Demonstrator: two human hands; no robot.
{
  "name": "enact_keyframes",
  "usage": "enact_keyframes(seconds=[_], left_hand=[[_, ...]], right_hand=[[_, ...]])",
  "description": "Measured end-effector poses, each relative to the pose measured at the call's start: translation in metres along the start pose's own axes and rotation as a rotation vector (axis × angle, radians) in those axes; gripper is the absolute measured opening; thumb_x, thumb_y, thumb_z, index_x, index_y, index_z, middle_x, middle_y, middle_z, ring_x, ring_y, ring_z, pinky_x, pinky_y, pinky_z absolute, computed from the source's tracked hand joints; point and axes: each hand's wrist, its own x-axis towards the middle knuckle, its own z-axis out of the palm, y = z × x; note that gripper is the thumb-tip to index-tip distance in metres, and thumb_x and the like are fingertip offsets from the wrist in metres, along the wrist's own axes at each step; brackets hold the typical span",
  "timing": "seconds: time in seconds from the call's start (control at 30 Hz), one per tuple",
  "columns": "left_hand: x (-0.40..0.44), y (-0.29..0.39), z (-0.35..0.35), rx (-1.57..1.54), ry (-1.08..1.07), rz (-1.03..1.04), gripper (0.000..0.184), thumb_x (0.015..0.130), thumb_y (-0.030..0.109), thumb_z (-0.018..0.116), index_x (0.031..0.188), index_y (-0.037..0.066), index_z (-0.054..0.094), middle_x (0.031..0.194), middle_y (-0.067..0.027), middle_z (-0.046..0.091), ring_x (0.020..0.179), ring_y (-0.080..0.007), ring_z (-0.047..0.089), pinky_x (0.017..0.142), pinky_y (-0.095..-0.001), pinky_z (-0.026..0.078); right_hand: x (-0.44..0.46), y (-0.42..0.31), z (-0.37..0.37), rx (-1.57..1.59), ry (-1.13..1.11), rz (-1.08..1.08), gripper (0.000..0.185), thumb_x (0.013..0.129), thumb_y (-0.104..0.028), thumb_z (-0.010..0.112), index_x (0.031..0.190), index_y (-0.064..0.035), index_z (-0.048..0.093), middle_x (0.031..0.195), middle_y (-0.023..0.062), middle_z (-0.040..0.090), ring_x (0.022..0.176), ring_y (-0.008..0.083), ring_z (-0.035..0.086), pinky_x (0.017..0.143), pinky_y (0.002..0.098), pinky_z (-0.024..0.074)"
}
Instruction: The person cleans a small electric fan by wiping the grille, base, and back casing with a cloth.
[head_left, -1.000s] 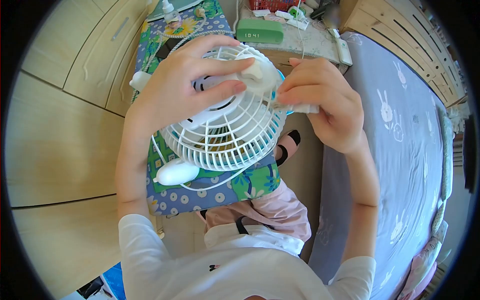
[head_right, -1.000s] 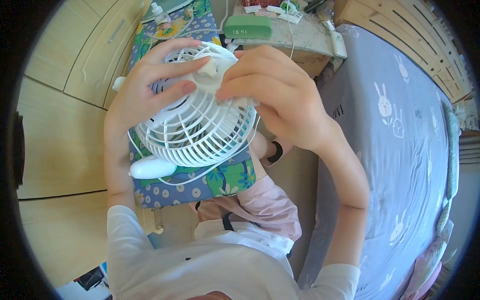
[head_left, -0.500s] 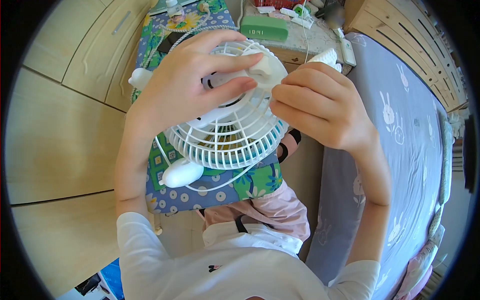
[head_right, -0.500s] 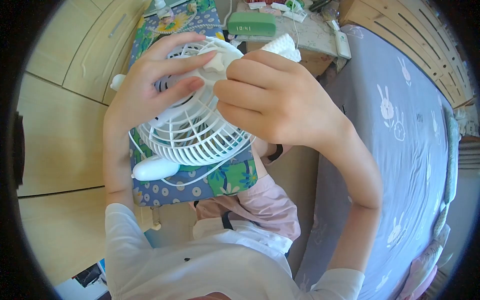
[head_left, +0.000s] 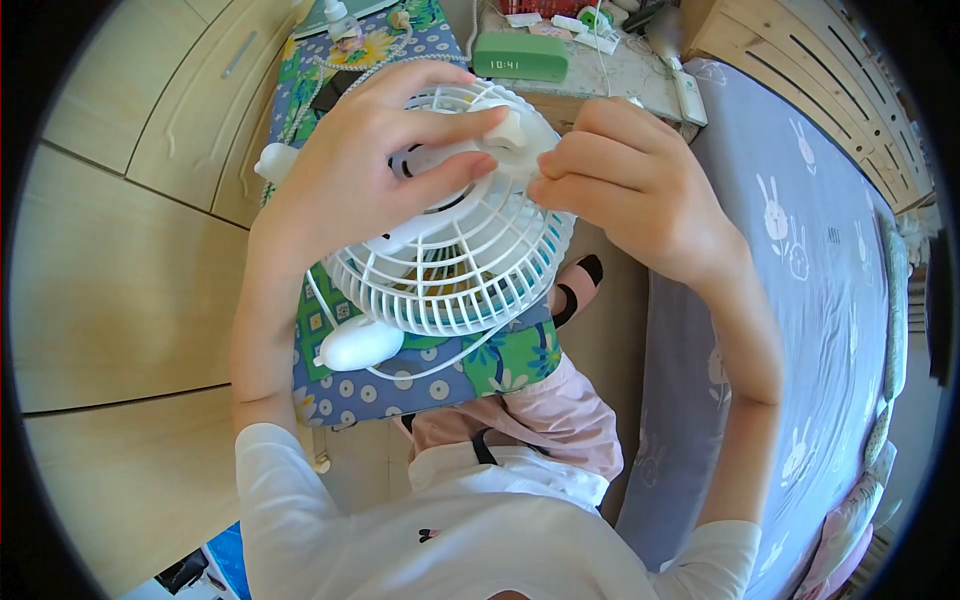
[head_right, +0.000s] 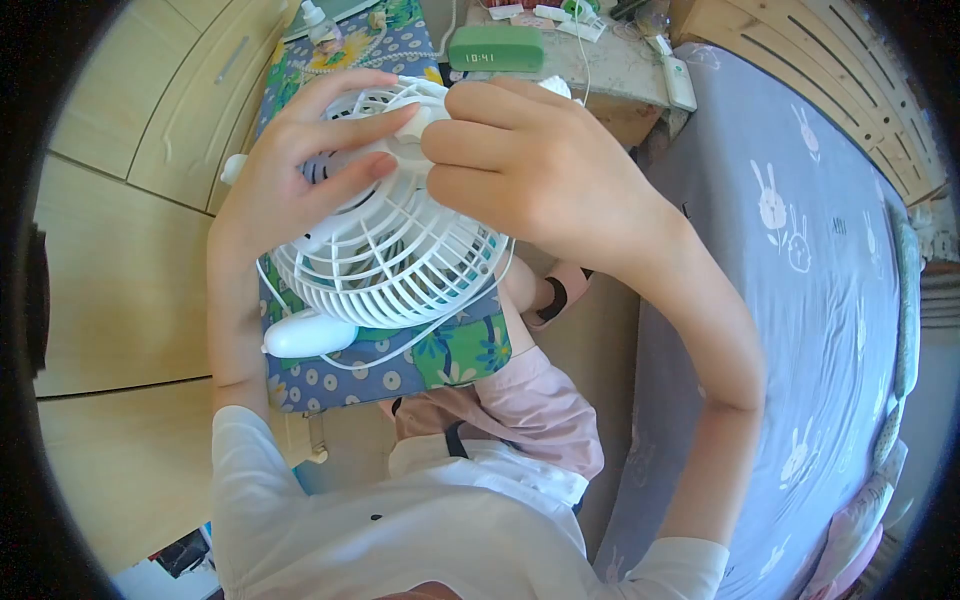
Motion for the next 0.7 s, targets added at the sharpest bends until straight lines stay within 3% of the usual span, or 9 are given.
enact_keyframes(seconds=[0.23,0.33,0.43,0.5,0.63,0.7], left_hand=[[0.002,-0.002,0.002,-0.032,0.008,-0.046,0.032,0.081,0.012,0.065,0.113,0.009,0.066,0.121,-0.0114,0.053,0.113,-0.0262,0.05,0.097,-0.0351,0.037],[0.001,-0.001,0.002,-0.024,0.009,-0.035,0.032,0.081,0.012,0.065,0.113,0.009,0.066,0.121,-0.0113,0.053,0.113,-0.026,0.05,0.096,-0.035,0.037],[0.001,-0.001,0.001,-0.024,0.006,-0.034,0.032,0.081,0.012,0.065,0.113,0.009,0.065,0.122,-0.0114,0.053,0.113,-0.0262,0.049,0.096,-0.0351,0.037],[0.001,-0.001,0.0,-0.043,0.002,-0.035,0.032,0.081,0.012,0.065,0.113,0.009,0.065,0.122,-0.0114,0.053,0.114,-0.0264,0.049,0.096,-0.0352,0.037],[-0.001,-0.001,-0.001,-0.025,-0.005,-0.06,0.031,0.084,0.016,0.063,0.113,0.008,0.065,0.124,-0.0118,0.052,0.114,-0.0273,0.048,0.097,-0.0359,0.036],[-0.002,-0.002,-0.001,-0.006,-0.004,-0.063,0.03,0.085,0.017,0.063,0.113,0.008,0.065,0.124,-0.0119,0.051,0.114,-0.0275,0.048,0.097,-0.0361,0.036]], right_hand=[[0.003,-0.016,0.007,0.1,0.001,0.006,0.028,0.05,-0.008,0.066,0.077,-0.0019,0.061,0.082,0.0057,0.058,0.069,0.0235,0.052,0.057,0.0316,0.044],[-0.002,-0.019,0.012,0.2,0.035,0.097,0.026,0.052,-0.001,0.067,0.077,-0.0019,0.061,0.083,0.0061,0.06,0.071,0.0245,0.054,0.059,0.0309,0.045],[-0.004,-0.021,0.015,0.34,0.128,0.202,0.024,0.055,0.009,0.062,0.077,-0.0011,0.062,0.082,0.0073,0.061,0.074,0.0248,0.056,0.062,0.0309,0.0456],[0.0,-0.028,0.013,0.755,0.203,0.509,0.025,0.055,0.007,0.06,0.077,-0.0056,0.064,0.08,0.0072,0.062,0.079,0.0235,0.058,0.069,0.0328,0.0479],[0.007,-0.01,0.0,0.507,0.309,0.399,0.03,0.055,0.014,0.056,0.08,-0.0005,0.063,0.082,0.0089,0.063,0.075,0.0245,0.058,0.066,0.0323,0.0457],[0.012,-0.004,-0.005,0.209,0.175,0.069,0.031,0.054,0.011,0.058,0.083,0.0001,0.063,0.086,0.0095,0.063,0.075,0.0251,0.058,0.065,0.0331,0.0471]])
